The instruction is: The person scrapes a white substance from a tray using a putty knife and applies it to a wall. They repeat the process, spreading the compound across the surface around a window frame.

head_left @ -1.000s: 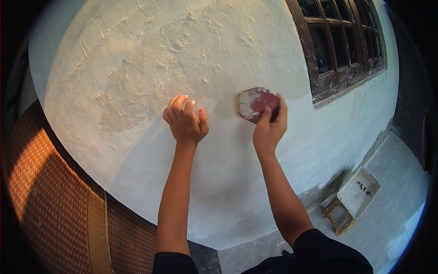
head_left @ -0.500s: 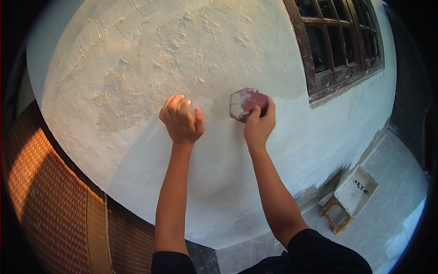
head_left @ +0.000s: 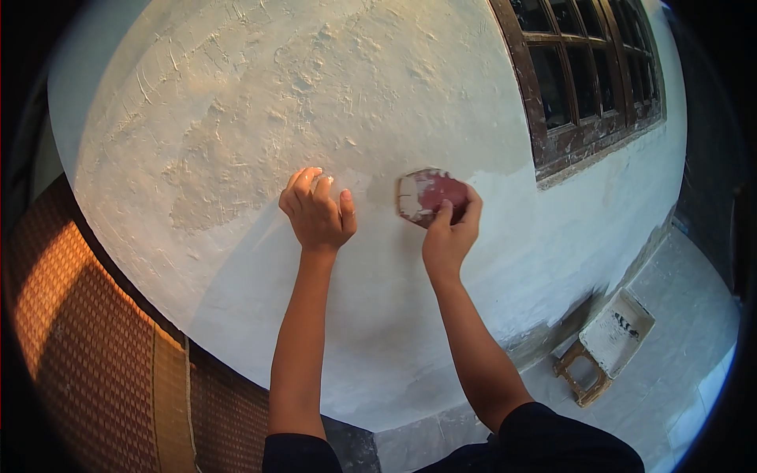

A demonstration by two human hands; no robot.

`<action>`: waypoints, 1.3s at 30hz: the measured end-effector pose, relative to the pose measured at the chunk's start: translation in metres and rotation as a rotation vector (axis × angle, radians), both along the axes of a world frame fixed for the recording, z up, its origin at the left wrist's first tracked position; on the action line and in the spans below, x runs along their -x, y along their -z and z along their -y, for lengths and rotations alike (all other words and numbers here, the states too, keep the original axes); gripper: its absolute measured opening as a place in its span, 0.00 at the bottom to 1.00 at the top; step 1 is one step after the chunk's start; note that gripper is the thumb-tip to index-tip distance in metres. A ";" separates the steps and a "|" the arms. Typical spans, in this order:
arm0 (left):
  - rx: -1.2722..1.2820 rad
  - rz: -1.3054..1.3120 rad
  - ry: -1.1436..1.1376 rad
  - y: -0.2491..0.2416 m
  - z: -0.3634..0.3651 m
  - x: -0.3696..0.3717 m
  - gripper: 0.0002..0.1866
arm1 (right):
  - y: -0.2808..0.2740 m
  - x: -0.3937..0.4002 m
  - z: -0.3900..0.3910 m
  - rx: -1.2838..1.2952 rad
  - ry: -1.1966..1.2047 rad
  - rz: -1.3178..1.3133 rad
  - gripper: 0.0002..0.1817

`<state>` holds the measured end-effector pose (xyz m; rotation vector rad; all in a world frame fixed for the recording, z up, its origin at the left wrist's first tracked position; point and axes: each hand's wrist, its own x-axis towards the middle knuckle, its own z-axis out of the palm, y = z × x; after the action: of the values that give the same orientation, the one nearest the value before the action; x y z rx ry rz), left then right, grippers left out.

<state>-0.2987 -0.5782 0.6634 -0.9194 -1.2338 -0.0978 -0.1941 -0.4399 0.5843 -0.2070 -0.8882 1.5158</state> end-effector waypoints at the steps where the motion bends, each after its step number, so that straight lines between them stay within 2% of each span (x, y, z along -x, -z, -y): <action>1: 0.002 0.003 -0.003 0.001 0.000 0.000 0.18 | -0.003 0.003 0.008 -0.145 -0.009 -0.002 0.17; 2: 0.000 0.005 -0.003 0.002 0.000 -0.001 0.18 | -0.005 0.007 0.013 -0.283 -0.021 0.019 0.17; 4: 0.005 0.000 -0.005 0.000 0.001 0.000 0.18 | -0.004 0.009 0.005 -0.286 0.049 0.099 0.18; 6: 0.005 -0.005 -0.009 0.001 0.000 0.000 0.18 | 0.011 0.011 -0.019 0.004 0.100 0.186 0.17; 8: -0.002 -0.017 -0.011 0.000 0.000 0.001 0.18 | 0.007 -0.007 -0.023 0.180 -0.005 -0.030 0.15; 12: 0.011 0.023 -0.020 0.002 0.000 -0.001 0.18 | -0.005 0.002 0.005 -0.375 0.025 0.027 0.18; 14: 0.014 0.016 -0.027 0.001 0.002 -0.001 0.18 | 0.004 0.014 -0.007 -0.284 0.105 0.119 0.18; 17: 0.013 -0.011 -0.010 0.000 0.000 0.002 0.18 | 0.017 0.002 -0.034 0.173 0.051 0.009 0.18; 18: 0.011 -0.006 -0.010 0.000 0.000 0.001 0.18 | 0.016 0.002 -0.030 0.172 0.052 0.005 0.18; 20: 0.014 0.008 -0.009 0.001 0.000 0.001 0.18 | 0.013 0.004 -0.013 -0.165 0.064 0.000 0.18; 22: 0.019 0.006 0.002 0.001 0.000 0.000 0.18 | 0.006 0.005 -0.002 -0.326 -0.025 0.090 0.18; 24: 0.022 0.001 0.002 0.001 0.001 0.002 0.18 | 0.021 0.019 -0.018 -0.151 0.140 0.147 0.17; 26: 0.016 -0.011 0.007 0.000 0.000 0.003 0.18 | 0.023 0.001 -0.031 0.151 0.088 0.061 0.16; 28: 0.019 -0.009 0.010 0.001 0.000 0.002 0.17 | 0.021 -0.004 -0.023 0.121 0.035 -0.032 0.16; 31: 0.016 -0.003 -0.003 0.001 0.001 0.002 0.18 | 0.008 0.004 -0.001 -0.386 0.033 0.026 0.16; 32: 0.014 -0.002 -0.004 0.001 0.000 0.002 0.18 | 0.008 0.008 -0.006 -0.388 0.032 0.027 0.16; 34: 0.010 -0.007 0.007 0.001 0.001 0.003 0.18 | 0.007 0.009 -0.018 -0.115 0.195 0.164 0.16; 35: 0.007 -0.012 0.007 0.001 0.000 0.003 0.18 | 0.008 0.002 -0.025 0.035 0.146 0.090 0.17; 36: 0.007 -0.004 0.004 0.001 0.000 0.002 0.18 | 0.005 -0.003 -0.028 0.082 0.126 0.062 0.17; 38: 0.009 0.004 -0.002 0.002 0.001 0.001 0.18 | -0.007 -0.003 -0.016 -0.094 0.120 -0.036 0.17; 39: 0.007 0.011 -0.009 0.003 0.001 -0.001 0.18 | -0.017 -0.001 -0.010 -0.272 0.106 -0.057 0.17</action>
<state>-0.2979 -0.5788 0.6609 -0.9203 -1.2490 -0.0920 -0.1935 -0.4303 0.6008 -0.0126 -1.0110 1.2819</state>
